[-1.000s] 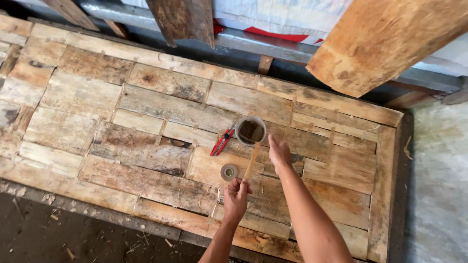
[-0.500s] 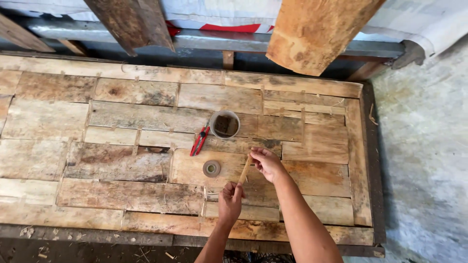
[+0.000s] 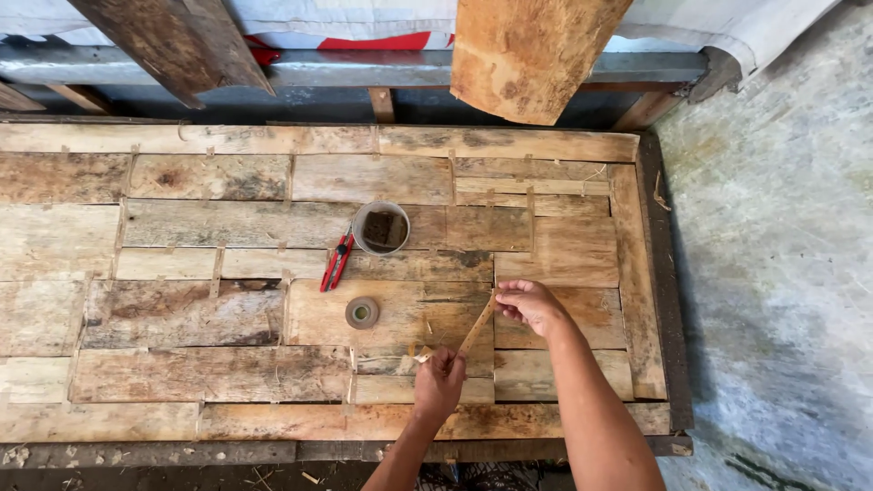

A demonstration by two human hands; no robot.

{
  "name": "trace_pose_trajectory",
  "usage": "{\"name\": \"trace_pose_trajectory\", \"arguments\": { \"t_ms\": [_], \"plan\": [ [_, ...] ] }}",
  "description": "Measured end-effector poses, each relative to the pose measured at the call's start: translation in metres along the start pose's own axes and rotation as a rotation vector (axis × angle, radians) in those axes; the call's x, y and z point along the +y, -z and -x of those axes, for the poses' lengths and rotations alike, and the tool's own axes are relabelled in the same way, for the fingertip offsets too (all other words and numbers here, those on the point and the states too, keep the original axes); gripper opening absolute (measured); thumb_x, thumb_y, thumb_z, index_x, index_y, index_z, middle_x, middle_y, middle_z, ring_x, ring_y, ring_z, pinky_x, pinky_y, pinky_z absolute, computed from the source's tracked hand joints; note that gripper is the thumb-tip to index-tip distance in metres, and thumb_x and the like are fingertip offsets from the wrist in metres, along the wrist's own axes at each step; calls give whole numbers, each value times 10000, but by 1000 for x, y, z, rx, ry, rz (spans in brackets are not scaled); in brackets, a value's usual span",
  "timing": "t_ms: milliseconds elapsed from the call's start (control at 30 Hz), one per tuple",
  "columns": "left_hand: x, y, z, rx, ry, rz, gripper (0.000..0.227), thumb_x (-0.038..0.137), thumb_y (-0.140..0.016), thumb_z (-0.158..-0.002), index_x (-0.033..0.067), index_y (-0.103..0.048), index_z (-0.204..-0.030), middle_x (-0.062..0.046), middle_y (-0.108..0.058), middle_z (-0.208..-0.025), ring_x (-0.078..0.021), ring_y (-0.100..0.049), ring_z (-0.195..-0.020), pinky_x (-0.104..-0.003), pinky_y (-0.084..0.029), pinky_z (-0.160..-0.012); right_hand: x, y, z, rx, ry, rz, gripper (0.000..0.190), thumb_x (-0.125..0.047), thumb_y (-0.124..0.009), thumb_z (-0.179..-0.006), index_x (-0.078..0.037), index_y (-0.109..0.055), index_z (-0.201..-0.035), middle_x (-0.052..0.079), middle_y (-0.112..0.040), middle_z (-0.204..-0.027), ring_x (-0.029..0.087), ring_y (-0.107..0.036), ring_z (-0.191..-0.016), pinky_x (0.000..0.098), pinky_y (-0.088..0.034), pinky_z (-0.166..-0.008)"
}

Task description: Applying adhesive tape to a small wooden rod and manipulating wood pieces on a workbench.

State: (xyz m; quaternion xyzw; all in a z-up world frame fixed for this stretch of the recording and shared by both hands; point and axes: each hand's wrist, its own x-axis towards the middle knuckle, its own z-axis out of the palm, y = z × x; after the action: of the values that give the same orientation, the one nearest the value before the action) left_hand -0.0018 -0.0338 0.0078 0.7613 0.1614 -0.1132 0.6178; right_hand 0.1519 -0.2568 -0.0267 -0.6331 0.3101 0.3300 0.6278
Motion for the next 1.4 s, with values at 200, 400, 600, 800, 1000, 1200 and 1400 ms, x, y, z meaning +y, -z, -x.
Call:
{"name": "trace_pose_trajectory", "arguments": {
  "t_ms": [200,400,600,800,1000,1200,1400],
  "plan": [
    [10,-22,6,0,-36,-76,306,220,-685,-949,10,-610,-740,-76,-564,-531,-172,-500,-465,-365,-409,-476,-9,32,-16,-52,-29,19,185,-45,-711,-934,-27,-700,-1118,106,-758,-1004,172,-735,-856,282,-624,-739],
    [16,-39,7,55,-125,-189,275,227,-702,-917,32,-631,-737,-113,-556,-524,-225,-525,-450,-388,-413,-479,-19,48,-23,-63,-44,110,162,1,-697,-920,19,-706,-1081,145,-758,-993,203,-740,-854,303,-652,-795],
    [11,-55,4,34,-74,-219,291,244,-695,-939,26,-645,-754,-98,-605,-553,-222,-565,-473,-393,-436,-484,-33,53,-34,-72,-31,242,134,31,-697,-914,65,-692,-1043,159,-743,-1000,219,-744,-866,311,-659,-813],
    [17,-65,0,10,-34,-152,237,240,-642,-952,54,-687,-812,-58,-701,-625,-158,-658,-530,-350,-518,-526,-50,43,-34,-69,-22,183,106,-3,-660,-943,41,-664,-1039,173,-724,-1009,227,-740,-858,324,-642,-823],
    [-2,-92,-14,84,49,48,267,247,-607,-991,36,-687,-848,-54,-739,-669,-121,-704,-610,-304,-553,-590,-72,19,-32,-7,110,435,105,-87,-679,-963,-8,-691,-1031,157,-742,-1007,200,-716,-818,300,-632,-750],
    [7,-114,-35,99,218,202,257,246,-598,-984,30,-685,-876,-64,-751,-713,-128,-635,-613,-314,-512,-591,-71,10,-76,150,633,917,103,-186,-769,-922,-87,-760,-897,91,-733,-968,197,-689,-848,378,-561,-831],
    [3,-119,-47,156,280,194,282,240,-608,-978,11,-686,-833,-66,-740,-690,-122,-658,-615,-302,-526,-604,-69,4,-100,218,707,971,108,-175,-816,-864,-74,-775,-856,111,-661,-958,254,-653,-923,402,-537,-872]
  ]
}}
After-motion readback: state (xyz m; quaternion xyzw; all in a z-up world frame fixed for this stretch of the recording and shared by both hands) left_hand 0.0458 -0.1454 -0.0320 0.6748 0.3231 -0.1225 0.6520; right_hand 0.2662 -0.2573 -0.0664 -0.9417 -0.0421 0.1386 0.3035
